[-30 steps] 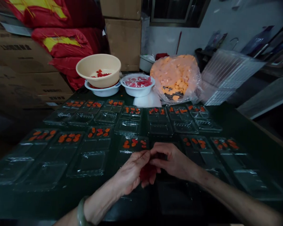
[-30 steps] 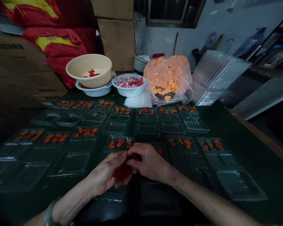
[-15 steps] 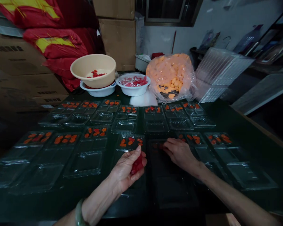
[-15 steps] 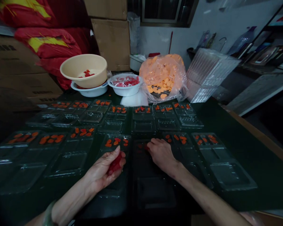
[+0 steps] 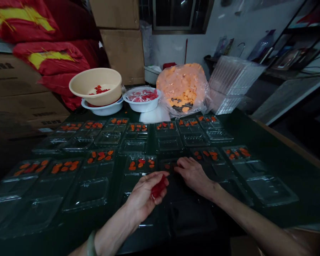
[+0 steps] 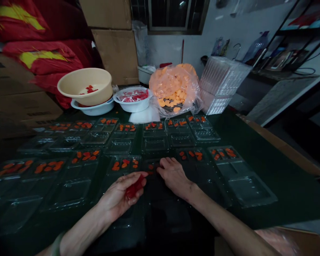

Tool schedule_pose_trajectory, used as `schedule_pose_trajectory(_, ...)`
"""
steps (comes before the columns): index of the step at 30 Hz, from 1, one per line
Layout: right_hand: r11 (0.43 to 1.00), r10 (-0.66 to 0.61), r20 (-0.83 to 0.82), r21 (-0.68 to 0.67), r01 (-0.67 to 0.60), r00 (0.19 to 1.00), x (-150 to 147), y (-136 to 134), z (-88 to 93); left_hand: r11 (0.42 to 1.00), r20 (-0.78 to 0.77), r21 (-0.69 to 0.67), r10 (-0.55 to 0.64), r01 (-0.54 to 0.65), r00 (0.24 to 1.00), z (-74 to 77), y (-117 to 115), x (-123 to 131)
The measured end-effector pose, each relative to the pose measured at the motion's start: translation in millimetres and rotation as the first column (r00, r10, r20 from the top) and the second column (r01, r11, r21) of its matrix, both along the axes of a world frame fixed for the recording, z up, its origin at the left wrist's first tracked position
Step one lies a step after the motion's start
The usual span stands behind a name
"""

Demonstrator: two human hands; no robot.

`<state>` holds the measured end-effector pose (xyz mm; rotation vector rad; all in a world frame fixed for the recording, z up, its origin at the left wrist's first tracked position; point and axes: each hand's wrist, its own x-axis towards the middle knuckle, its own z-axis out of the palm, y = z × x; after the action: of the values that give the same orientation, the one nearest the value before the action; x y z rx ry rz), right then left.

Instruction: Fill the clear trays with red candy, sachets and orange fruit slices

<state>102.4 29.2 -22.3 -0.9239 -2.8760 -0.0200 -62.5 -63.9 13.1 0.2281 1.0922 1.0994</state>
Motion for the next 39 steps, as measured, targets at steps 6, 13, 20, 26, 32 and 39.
schedule_pose_trajectory(6,0.986,-0.114,-0.317,-0.150,0.069,0.942,1,-18,15.5,0.998,0.003,0.012,0.064,-0.064,0.998,-7.5,6,7)
schedule_pose_trajectory(13,0.763,-0.327,-0.592,-0.625,-0.164,0.737,14,-55,44.2,0.997,0.028,0.027,-0.070,0.069,0.997,-8.5,5,36)
schedule_pose_trajectory(20,0.867,-0.493,-0.503,-0.214,0.451,0.709,75,5,14.6,0.993,0.175,0.010,-0.120,0.120,0.977,-4.8,10,49)
schedule_pose_trajectory(26,0.825,-0.554,0.001,0.134,0.548,0.833,84,39,-0.7,0.986,0.095,0.128,-0.118,0.105,0.988,-0.7,15,49)
schedule_pose_trajectory(32,0.909,-0.414,-0.345,-0.103,0.405,0.842,59,-1,25.3,0.993,0.093,0.088,-0.092,0.084,0.991,-1.2,27,51)
schedule_pose_trajectory(39,0.883,-0.296,-0.443,-0.464,0.066,0.846,40,-22,43.5,0.969,0.148,0.216,-0.153,0.119,0.977,-1.9,39,59)
